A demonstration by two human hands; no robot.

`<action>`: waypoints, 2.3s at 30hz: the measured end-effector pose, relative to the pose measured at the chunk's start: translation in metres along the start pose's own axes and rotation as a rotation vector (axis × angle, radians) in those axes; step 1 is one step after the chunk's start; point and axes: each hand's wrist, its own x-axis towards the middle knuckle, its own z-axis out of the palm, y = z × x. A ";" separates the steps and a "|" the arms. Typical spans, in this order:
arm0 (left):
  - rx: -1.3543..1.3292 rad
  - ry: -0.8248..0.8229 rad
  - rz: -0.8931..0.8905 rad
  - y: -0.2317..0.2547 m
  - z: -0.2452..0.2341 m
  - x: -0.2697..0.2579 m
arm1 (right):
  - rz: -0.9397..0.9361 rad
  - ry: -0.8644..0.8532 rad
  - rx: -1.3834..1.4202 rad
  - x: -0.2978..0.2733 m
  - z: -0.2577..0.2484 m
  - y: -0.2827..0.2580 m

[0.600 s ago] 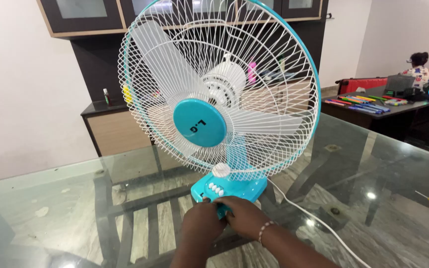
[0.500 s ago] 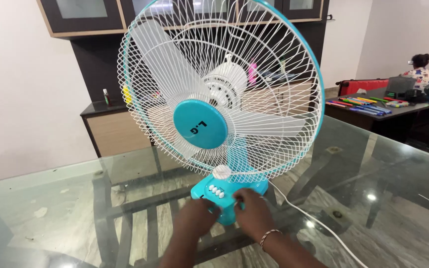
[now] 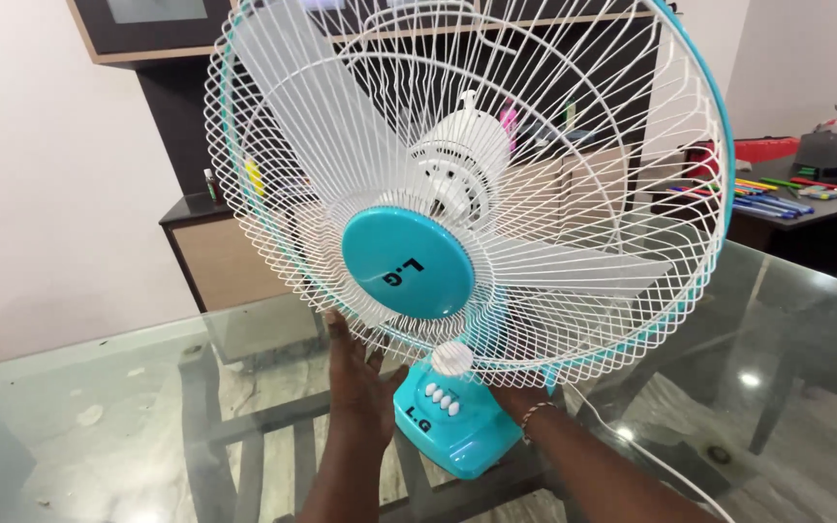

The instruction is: The person disassembles a teal LG table fan on a glass table. They remove the front grille, then the fan blades, and finally the rear grille, using a yellow screwdriver to loosen the central hub nut. The components are placed on the table as they are removed.

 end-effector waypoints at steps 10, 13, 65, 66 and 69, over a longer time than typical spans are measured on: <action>-0.077 -0.010 -0.018 0.014 0.020 -0.009 | -0.181 0.244 -0.179 0.052 0.011 -0.007; -0.144 -0.027 -0.054 0.017 0.020 -0.011 | -0.176 0.214 -0.186 0.047 0.007 -0.007; 0.184 0.190 0.253 0.080 -0.005 -0.135 | -0.251 -0.211 -0.020 -0.019 -0.028 -0.032; 0.152 0.145 0.272 0.080 -0.004 -0.136 | -0.257 -0.225 -0.018 -0.021 -0.032 -0.028; 0.192 0.075 0.268 0.079 -0.001 -0.142 | -0.267 -0.269 -0.013 -0.036 -0.043 -0.016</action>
